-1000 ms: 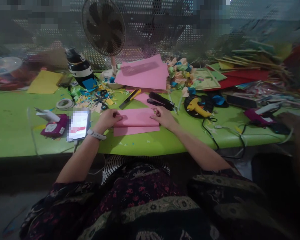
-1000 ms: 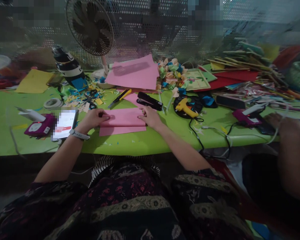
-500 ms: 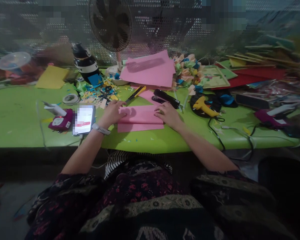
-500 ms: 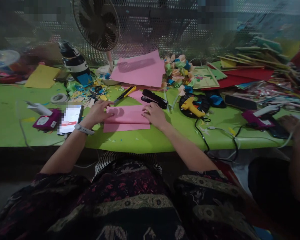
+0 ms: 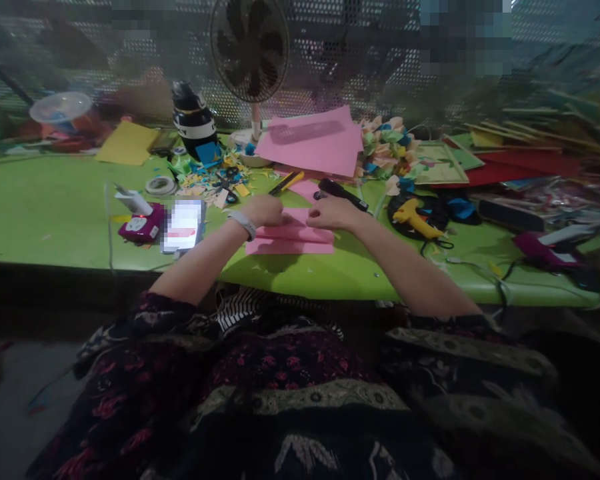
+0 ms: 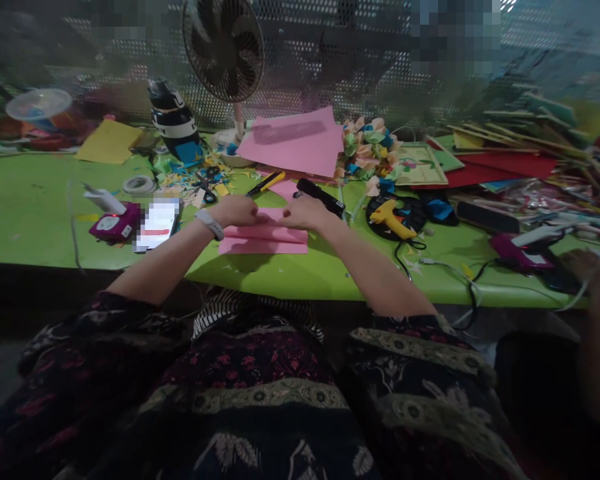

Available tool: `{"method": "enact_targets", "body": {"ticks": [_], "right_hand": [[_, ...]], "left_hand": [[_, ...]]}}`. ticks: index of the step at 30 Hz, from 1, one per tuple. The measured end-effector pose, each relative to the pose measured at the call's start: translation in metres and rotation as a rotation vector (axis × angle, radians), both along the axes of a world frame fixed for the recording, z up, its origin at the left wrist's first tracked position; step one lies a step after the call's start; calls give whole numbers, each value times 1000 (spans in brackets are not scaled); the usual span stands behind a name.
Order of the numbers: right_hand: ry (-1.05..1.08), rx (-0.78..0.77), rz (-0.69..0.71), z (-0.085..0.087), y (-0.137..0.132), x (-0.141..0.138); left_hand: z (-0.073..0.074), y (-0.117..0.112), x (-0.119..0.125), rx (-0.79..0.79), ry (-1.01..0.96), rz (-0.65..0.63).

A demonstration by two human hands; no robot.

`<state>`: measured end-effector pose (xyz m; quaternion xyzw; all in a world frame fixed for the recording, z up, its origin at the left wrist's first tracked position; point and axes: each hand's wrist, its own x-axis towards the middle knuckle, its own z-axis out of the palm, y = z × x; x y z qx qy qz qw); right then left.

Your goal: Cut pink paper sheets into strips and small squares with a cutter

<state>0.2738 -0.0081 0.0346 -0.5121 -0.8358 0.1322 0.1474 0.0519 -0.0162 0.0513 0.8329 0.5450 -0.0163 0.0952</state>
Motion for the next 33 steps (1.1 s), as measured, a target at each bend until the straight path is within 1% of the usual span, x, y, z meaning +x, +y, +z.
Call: {"method": "enact_targets", "body": {"ticks": [2,3,4,7,9,11,14,16,20,25,29,33], "right_hand": [[-204,20,17,1,-3,-17],[-261,46,6,-1,-7,-26],[-287,78,-12,-3,-12,-33],[-345,155,-56,-15,-30,-48],[-351,191,-84,-23,-41,-52],[-313,219,-110,-29,-50,-53],[-265,233,-136,-35,-58,-46],[-245,222,-142,-38,-61,-37],[-214,216,-130,-44,-67,-11],[-272,205,-139,-49,-72,14],[-235,156,-121,-53,-72,26],[-279,101,-126,-49,-75,36]], "left_hand": [[-6,-11,8,109,58,-14],[-9,-17,9,161,75,-24],[-13,-23,9,213,77,-51],[-22,-36,3,292,77,-79],[-27,-42,1,330,85,-82],[-33,-45,1,369,84,-91],[-40,-50,-3,403,63,-104],[-44,-53,-10,410,48,-110],[-53,-56,-34,380,-3,-76],[-62,-57,-59,329,-98,-18],[-60,-62,-73,260,-66,15],[-53,-70,-84,185,-7,80]]}}
